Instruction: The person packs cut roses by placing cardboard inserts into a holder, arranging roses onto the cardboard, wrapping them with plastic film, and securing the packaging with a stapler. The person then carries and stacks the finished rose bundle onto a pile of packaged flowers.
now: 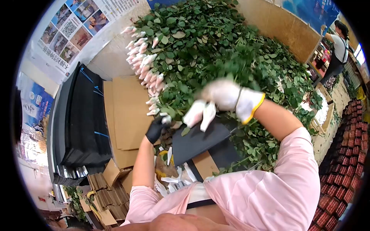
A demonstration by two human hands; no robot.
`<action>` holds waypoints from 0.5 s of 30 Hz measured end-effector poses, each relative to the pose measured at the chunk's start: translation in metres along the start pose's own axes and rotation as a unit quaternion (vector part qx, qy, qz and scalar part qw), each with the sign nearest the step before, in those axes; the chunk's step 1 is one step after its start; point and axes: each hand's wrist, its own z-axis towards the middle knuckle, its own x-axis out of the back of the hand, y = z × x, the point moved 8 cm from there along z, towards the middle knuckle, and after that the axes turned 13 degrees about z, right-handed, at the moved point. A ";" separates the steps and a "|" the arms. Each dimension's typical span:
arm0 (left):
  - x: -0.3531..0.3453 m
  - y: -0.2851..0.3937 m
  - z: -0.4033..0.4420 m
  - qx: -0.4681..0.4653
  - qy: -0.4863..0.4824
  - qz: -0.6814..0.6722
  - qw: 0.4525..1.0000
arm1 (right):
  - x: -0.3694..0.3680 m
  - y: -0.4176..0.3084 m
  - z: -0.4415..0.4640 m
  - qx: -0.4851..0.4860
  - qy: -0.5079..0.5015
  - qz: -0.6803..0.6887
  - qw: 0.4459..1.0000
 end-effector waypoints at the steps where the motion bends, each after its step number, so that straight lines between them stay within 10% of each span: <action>1: 0.016 -0.016 0.014 -0.007 0.015 -0.010 1.000 | 0.031 -0.006 -0.002 -0.015 0.081 0.134 0.988; 3: 0.060 -0.041 0.039 -0.063 0.147 0.274 0.948 | 0.094 0.003 -0.024 -0.005 0.254 0.400 0.881; 5: 0.042 0.050 -0.007 -0.110 0.349 0.601 0.711 | 0.158 0.004 -0.052 0.122 0.359 0.440 0.814; 6: 0.023 0.075 -0.016 -0.140 0.400 0.703 0.572 | 0.188 -0.028 -0.072 0.177 0.457 0.244 0.837; 7: 0.009 0.076 -0.010 -0.191 0.361 0.668 0.622 | 0.210 -0.060 -0.096 0.185 0.572 0.033 0.798; 8: -0.007 0.069 0.003 -0.172 0.226 0.540 0.793 | 0.206 -0.095 -0.103 0.218 0.576 -0.348 0.706; 11: -0.069 0.034 0.022 -0.040 -0.032 0.451 0.891 | 0.196 -0.104 -0.106 0.193 0.549 -0.270 0.767; 15: -0.088 0.002 0.039 -0.039 -0.043 0.569 0.820 | 0.178 -0.107 -0.105 0.201 0.483 -0.246 0.816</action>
